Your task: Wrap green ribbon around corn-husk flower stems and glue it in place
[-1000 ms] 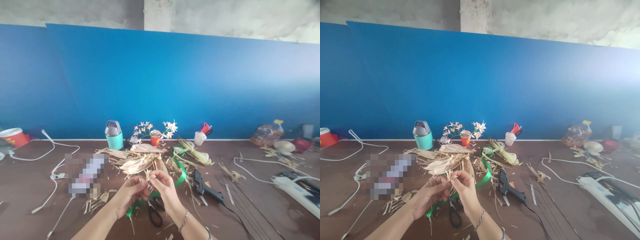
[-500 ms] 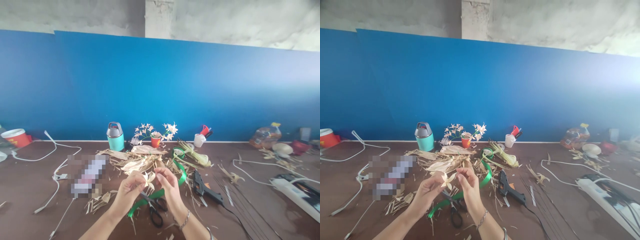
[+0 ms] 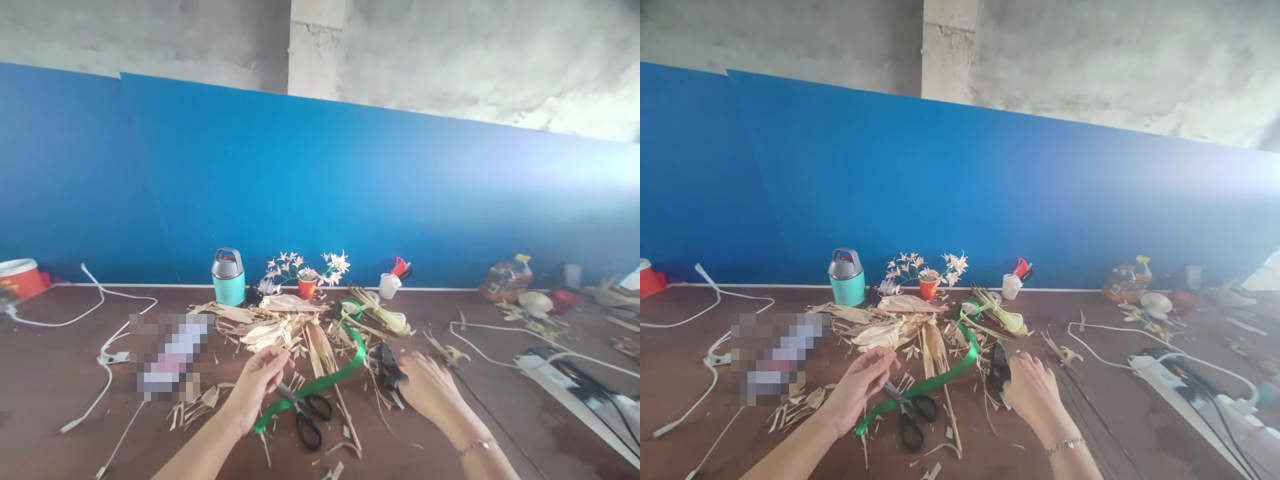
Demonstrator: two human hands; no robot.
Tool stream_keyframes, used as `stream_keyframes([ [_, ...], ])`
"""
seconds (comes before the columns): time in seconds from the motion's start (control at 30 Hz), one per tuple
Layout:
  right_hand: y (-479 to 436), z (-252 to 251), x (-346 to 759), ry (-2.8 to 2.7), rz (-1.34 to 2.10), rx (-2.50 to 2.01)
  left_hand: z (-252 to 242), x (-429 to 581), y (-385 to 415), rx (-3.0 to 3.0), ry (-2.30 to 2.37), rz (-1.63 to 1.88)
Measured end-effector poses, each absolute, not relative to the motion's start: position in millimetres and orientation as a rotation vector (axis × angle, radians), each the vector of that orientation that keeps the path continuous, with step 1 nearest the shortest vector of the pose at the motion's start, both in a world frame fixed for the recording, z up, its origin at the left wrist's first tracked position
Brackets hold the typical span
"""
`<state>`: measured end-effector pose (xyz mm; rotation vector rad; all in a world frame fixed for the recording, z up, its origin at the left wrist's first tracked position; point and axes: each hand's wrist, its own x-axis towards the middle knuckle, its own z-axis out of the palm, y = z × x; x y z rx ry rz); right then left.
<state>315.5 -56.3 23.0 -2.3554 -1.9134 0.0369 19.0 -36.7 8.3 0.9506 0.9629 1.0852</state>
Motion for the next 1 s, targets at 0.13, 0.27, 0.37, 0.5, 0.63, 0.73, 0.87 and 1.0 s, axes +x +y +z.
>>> stream_keyframes([
  [0.13,-71.8,3.7,323.8,-1.946,-0.040,-2.502,5.1,21.3,-36.4,0.807,0.914,1.051],
  [0.27,-72.3,-1.4,320.8,-1.864,-0.116,-2.490,0.9,20.6,-34.9,0.731,0.887,1.040],
  [0.37,-69.0,-5.4,323.9,-1.944,-0.091,-2.389,-2.6,19.1,-32.8,0.714,0.886,1.046],
  [0.5,-64.4,-8.0,333.9,-1.883,-0.139,-2.350,-8.7,17.8,-29.6,0.709,0.838,1.052],
  [0.63,-59.6,3.3,337.0,-1.619,-0.145,-2.248,-14.1,18.7,-27.8,0.670,0.840,1.073],
  [0.73,-57.1,13.4,322.4,-1.549,-0.052,-1.971,-14.2,19.7,-28.2,0.663,0.844,1.082],
  [0.87,-57.6,18.8,279.4,-1.705,0.150,-1.526,-9.7,20.0,-30.5,0.713,0.831,1.060],
  [1.0,-59.9,19.2,234.7,-1.851,0.333,-1.270,-7.3,19.8,-31.6,0.756,0.867,1.057],
])
